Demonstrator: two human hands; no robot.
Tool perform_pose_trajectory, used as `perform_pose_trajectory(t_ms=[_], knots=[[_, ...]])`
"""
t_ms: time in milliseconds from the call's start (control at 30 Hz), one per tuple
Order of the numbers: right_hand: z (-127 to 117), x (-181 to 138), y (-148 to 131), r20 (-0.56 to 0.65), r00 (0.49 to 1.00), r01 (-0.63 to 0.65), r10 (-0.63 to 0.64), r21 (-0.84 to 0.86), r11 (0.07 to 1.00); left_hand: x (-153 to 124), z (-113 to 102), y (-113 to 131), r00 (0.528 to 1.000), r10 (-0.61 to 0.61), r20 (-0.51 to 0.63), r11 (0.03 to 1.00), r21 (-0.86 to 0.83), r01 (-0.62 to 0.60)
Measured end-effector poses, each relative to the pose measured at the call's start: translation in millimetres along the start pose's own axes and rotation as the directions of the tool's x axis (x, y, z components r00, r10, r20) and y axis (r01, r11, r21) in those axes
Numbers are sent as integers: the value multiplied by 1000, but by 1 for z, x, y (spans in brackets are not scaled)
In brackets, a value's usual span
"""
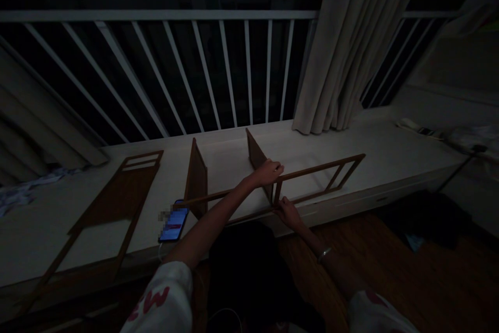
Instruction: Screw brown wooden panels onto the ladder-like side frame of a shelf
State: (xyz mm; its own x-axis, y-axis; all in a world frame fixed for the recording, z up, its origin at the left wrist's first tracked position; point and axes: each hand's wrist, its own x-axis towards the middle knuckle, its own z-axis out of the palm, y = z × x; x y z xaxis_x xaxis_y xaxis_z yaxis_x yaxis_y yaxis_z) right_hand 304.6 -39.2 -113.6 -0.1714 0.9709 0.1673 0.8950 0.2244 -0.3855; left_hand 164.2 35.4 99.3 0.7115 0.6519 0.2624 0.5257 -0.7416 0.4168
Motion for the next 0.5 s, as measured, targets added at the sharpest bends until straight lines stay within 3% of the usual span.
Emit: perform_pose_trajectory(t_ms=[167,500], knots=[[1,-1,0,-12,1000,-3,3,-1,1000,-5,-4,-7,998,53,-43,995,-81,-56],[8,0,5,-72,997,32,-31,13,999,0,-6,-31,980,199,-13,955,-221,-197]])
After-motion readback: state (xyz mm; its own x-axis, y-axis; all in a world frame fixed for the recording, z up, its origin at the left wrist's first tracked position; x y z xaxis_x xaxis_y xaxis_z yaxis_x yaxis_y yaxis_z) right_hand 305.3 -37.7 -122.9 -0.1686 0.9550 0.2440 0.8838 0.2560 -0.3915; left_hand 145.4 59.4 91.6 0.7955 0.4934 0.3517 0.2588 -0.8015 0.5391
